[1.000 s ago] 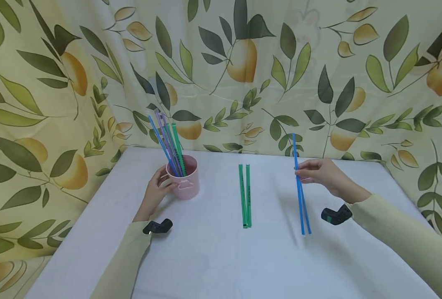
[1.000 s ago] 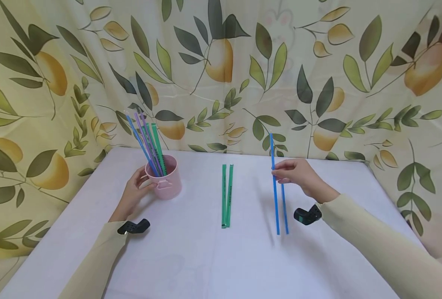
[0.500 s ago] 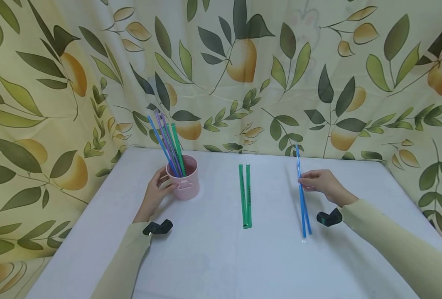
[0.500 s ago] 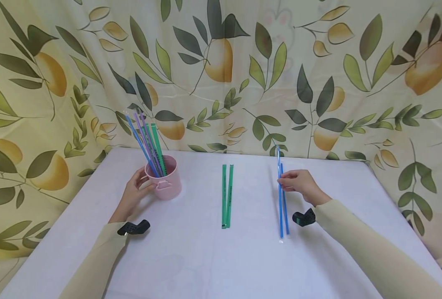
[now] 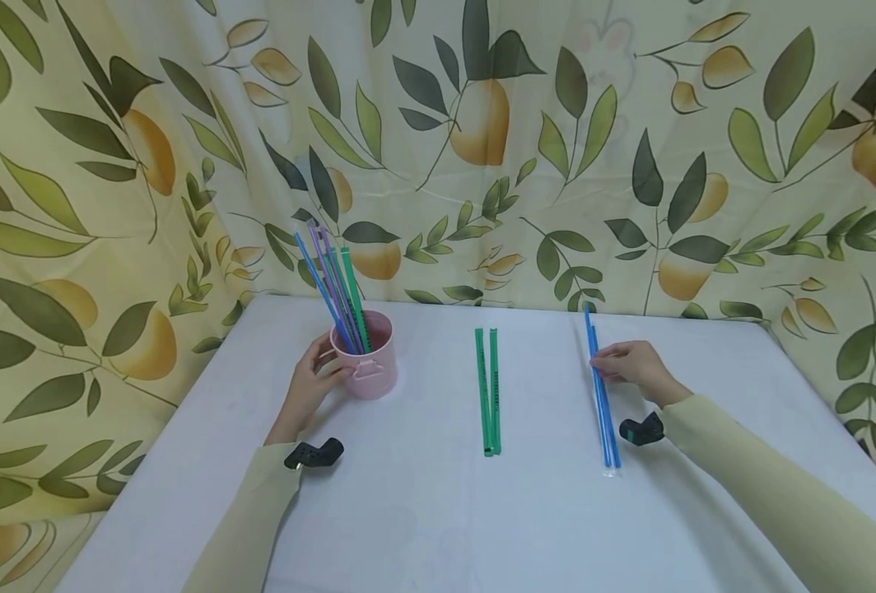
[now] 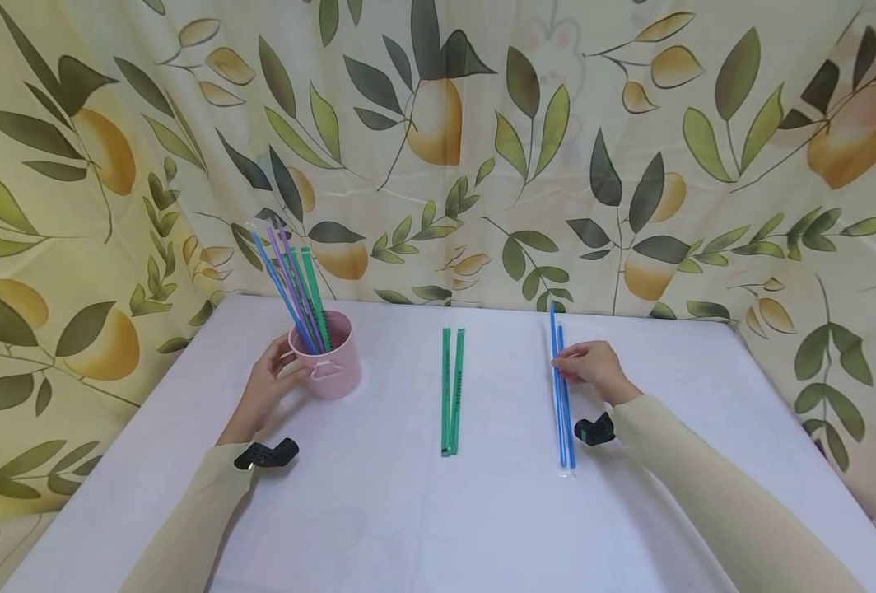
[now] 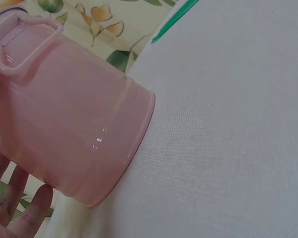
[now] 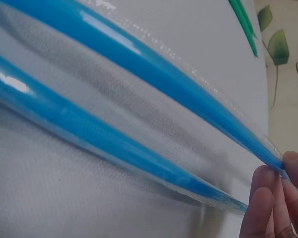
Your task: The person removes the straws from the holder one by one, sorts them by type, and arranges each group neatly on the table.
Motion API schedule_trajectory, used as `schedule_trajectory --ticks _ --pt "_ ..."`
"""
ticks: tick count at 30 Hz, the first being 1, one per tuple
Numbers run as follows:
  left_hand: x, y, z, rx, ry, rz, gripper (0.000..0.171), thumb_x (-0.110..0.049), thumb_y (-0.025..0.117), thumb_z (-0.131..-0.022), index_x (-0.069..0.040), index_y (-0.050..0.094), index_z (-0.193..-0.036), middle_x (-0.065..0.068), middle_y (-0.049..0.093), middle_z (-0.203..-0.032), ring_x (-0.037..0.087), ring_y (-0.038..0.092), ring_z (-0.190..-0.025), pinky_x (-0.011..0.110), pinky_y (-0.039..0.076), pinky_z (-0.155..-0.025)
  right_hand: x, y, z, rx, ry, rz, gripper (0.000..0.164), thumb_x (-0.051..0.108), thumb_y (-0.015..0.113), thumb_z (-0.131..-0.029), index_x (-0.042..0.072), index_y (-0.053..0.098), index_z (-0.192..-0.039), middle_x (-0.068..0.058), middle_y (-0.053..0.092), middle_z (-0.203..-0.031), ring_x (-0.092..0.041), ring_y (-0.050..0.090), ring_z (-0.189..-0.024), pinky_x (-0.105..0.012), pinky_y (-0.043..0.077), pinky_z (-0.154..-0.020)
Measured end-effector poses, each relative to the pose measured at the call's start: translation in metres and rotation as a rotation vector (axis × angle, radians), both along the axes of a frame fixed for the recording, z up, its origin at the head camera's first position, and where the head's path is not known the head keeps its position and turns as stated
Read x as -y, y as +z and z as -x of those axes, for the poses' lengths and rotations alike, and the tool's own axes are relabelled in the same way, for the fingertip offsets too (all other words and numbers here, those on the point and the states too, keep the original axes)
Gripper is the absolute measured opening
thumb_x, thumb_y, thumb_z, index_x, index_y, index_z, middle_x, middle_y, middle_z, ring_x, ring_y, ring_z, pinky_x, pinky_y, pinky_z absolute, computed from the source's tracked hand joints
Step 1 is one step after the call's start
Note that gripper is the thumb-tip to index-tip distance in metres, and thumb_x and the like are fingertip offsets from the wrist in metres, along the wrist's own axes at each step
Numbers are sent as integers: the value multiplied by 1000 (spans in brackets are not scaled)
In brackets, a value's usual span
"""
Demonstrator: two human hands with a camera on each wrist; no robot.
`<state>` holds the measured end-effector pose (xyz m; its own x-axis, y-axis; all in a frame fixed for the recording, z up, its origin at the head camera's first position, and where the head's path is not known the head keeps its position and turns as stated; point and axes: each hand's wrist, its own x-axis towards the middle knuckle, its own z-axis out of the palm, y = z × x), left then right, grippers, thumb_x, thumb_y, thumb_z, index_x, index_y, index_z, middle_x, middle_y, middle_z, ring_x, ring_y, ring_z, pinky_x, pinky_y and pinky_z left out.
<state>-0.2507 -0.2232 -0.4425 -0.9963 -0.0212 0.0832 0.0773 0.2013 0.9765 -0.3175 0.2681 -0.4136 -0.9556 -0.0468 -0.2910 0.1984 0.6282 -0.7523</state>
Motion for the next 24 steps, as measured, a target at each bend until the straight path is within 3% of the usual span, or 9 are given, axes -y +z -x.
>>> schedule_trajectory --ticks 4,8,11,24 --pt "-2 5 -2 14 -2 -7 73 -9 68 -85 -7 28 -146 17 32 -149 35 34 -136 49 34 -114 3 -1 0 -14 -2 -29 43 20 64 -89 -12 56 -117 8 65 -72 -4 62 -68 -21 58 -68" --pt "2 -9 6 -12 7 2 73 -12 70 -84 -11 31 -145 13 35 -148 32 37 -135 47 37 -112 4 -3 0 -31 6 -53 40 18 64 -89 -12 57 -114 3 66 -74 -6 61 -67 -22 58 -66" --pt "3 -11 7 -35 6 15 73 -13 70 -83 -11 31 -145 12 36 -148 32 38 -134 47 39 -110 4 -5 0 -32 11 -76 39 18 64 -89 -12 58 -112 -1 67 -76 -7 60 -67 -21 58 -65" --pt "7 1 10 -54 -22 3 71 -12 69 -84 -12 31 -145 11 35 -148 31 37 -133 43 41 -110 5 -8 -1 -10 -24 -105 36 17 65 -88 -10 59 -111 -5 66 -80 -9 60 -65 -20 57 -63"
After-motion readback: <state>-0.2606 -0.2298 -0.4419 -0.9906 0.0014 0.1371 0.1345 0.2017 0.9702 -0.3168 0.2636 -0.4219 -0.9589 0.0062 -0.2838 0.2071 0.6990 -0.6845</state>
